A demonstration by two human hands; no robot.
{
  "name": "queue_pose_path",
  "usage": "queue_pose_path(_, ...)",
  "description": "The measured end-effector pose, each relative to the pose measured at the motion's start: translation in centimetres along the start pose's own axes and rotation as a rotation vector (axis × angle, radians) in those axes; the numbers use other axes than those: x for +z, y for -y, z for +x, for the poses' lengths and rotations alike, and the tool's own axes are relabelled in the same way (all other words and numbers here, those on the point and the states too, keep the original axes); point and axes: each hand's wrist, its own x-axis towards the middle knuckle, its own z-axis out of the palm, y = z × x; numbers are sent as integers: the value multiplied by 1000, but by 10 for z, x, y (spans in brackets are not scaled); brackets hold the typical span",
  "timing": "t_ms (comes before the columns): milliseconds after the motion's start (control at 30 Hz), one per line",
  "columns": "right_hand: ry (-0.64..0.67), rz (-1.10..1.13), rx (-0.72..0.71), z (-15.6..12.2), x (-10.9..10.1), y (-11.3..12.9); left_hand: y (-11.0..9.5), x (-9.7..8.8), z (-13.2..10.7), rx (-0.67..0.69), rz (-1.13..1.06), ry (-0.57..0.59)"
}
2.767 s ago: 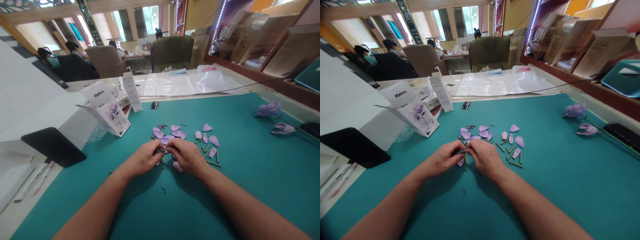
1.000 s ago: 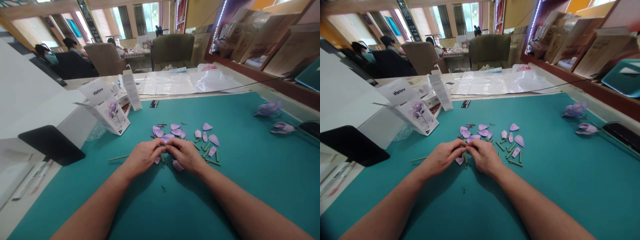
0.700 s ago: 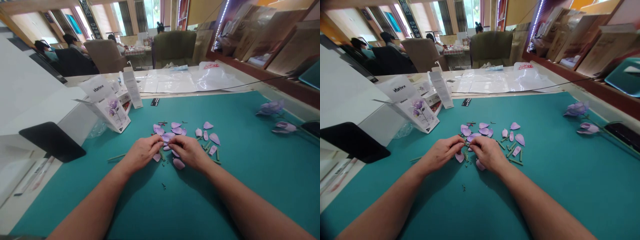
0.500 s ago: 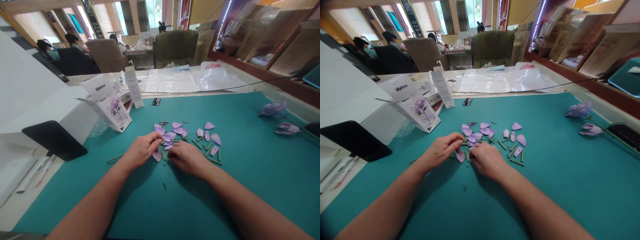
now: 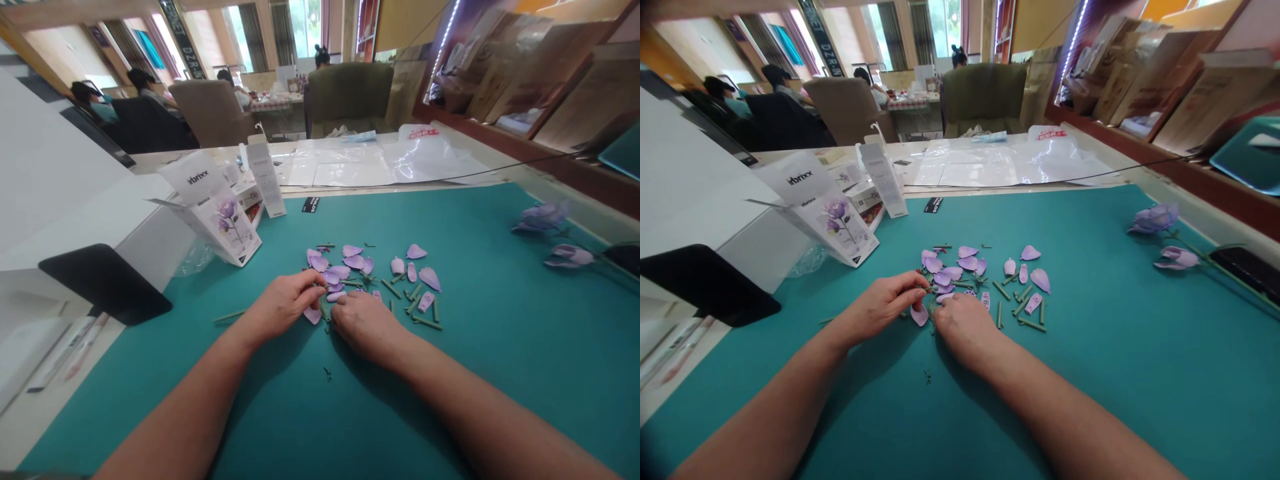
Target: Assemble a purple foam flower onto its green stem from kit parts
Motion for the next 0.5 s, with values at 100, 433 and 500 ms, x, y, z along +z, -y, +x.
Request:
queue_pose_path(100,-38,-9,-25,0,6,-2,1,-1,0,1,-6,29)
queue_pose_path(433,-212,905,258,-1,-7,-27,-1,0,-1,21,14,24)
queue_pose_path(500,-253,1139,290,0,-10,-31,-2,1,-1,31,16,32)
